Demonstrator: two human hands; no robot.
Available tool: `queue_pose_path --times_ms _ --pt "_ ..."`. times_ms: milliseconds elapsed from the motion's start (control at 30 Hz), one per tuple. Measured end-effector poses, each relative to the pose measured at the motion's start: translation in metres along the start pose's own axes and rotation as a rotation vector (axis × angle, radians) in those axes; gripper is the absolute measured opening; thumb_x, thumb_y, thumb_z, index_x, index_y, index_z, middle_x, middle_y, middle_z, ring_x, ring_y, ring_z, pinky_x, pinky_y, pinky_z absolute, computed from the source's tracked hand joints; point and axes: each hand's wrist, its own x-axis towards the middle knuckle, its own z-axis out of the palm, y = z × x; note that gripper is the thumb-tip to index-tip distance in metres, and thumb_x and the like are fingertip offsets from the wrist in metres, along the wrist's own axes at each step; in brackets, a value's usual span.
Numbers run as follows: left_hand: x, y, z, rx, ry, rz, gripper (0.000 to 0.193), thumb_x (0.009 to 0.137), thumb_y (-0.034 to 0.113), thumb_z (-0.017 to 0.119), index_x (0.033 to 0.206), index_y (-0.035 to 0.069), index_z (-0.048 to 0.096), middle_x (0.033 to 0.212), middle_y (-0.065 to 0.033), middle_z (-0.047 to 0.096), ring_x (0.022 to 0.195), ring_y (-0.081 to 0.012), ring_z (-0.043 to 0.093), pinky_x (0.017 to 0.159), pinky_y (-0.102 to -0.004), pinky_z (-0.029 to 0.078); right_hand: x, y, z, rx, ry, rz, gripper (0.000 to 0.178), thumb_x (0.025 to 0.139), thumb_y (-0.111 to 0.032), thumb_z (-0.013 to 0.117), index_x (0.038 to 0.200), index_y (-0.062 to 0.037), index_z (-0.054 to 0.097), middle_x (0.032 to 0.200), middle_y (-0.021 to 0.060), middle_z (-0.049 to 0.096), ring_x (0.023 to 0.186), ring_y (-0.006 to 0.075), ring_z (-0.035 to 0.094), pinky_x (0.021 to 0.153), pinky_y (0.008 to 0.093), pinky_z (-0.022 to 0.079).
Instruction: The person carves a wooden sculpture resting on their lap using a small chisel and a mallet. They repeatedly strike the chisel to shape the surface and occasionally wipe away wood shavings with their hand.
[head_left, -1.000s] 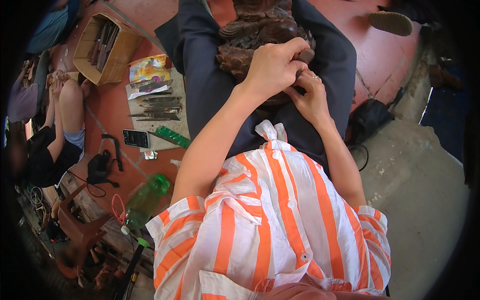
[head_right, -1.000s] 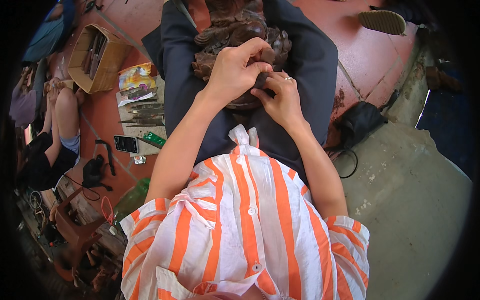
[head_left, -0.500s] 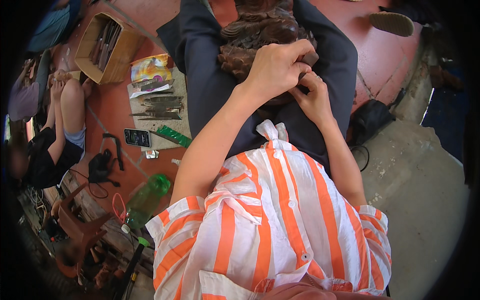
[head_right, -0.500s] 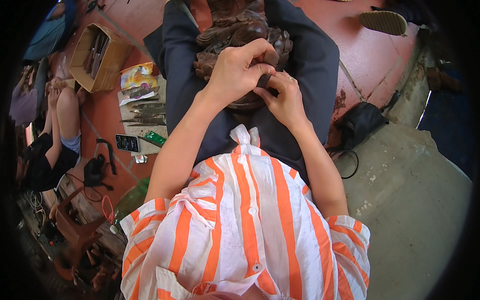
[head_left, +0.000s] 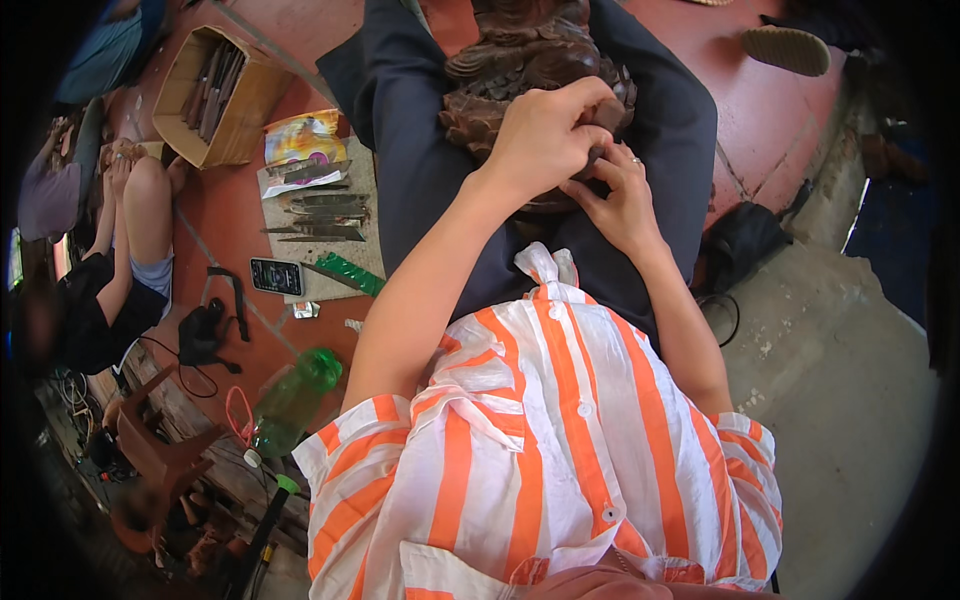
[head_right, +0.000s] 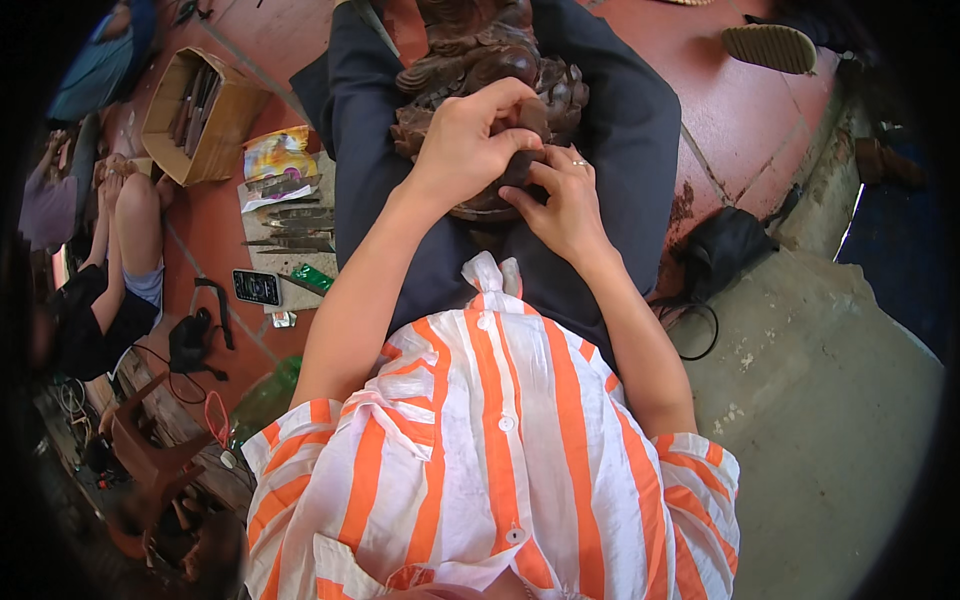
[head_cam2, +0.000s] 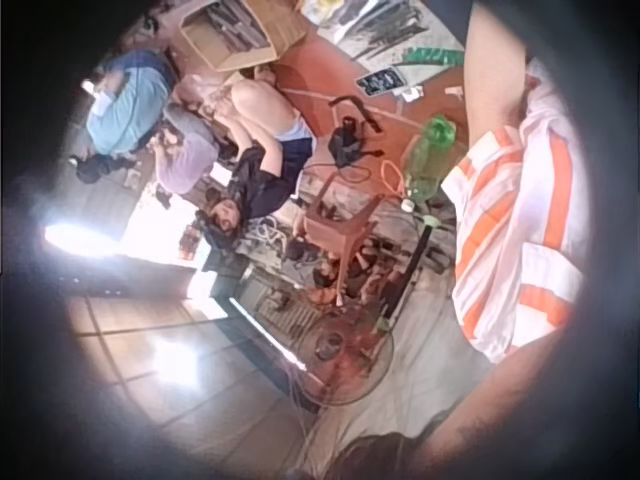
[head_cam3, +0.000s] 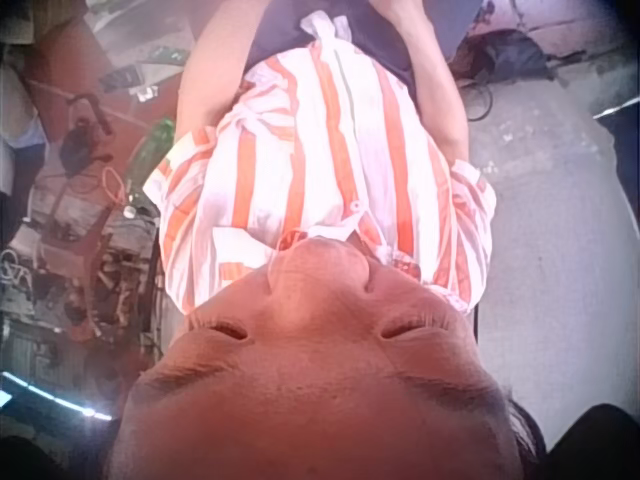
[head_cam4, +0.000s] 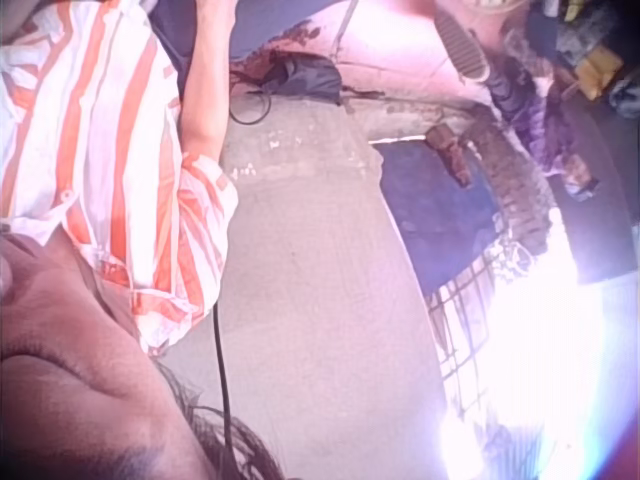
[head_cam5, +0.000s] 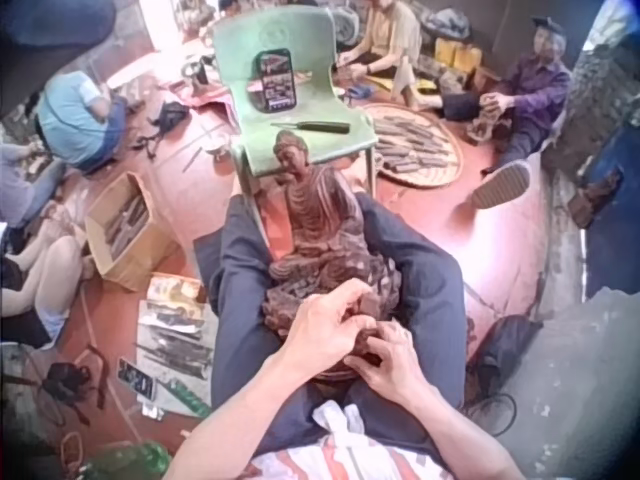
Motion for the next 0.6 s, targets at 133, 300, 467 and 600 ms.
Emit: queue_pose_path --times_ms 133,300,467,600 --pt "0.000 -0.009 0.000 -0.038 0.031 -0.012 0.024 0.078 -0.006 0.067 0.101 -0.001 0.059 0.080 -0.0083 0.068 0.074 -0.0126 0.068 0.069 -0.0253 0.053 0.004 -0.006 -0.006 0.006 -0.107 0.108 0.024 0.073 -0.020 0.078 0.077 -0.0006 0.065 0.096 0.0112 0.062 0.093 0.0314 0.055 0.085 0.0454 0.040" --pt "0.003 -0.011 0.003 -0.092 0.060 0.023 0.024 0.079 -0.006 0.067 0.101 -0.001 0.059 0.080 -0.0076 0.068 0.076 -0.0110 0.067 0.069 -0.0254 0.053 0.007 0.004 -0.008 0.071 -0.175 0.214 0.022 0.073 -0.019 0.078 0.077 -0.0017 0.065 0.092 0.0090 0.061 0.091 0.0297 0.056 0.086 0.0442 0.039" --pt "-0.002 -0.009 -0.004 -0.097 0.025 -0.026 0.024 0.078 -0.007 0.066 0.101 -0.001 0.059 0.082 -0.0072 0.068 0.077 -0.0110 0.067 0.070 -0.0254 0.053 0.003 0.001 -0.002 0.053 -0.068 0.056 0.019 0.074 -0.017 0.078 0.078 -0.0024 0.066 0.088 0.0090 0.060 0.090 0.0296 0.056 0.084 0.0443 0.040" --pt "-0.002 -0.012 -0.001 -0.115 0.042 -0.016 0.025 0.078 -0.008 0.065 0.101 -0.001 0.058 0.083 -0.0075 0.069 0.077 -0.0116 0.068 0.070 -0.0257 0.053 0.007 -0.003 -0.006 0.023 -0.092 0.052 0.018 0.074 -0.016 0.077 0.079 -0.0021 0.066 0.083 0.0084 0.060 0.087 0.0294 0.056 0.084 0.0437 0.040"
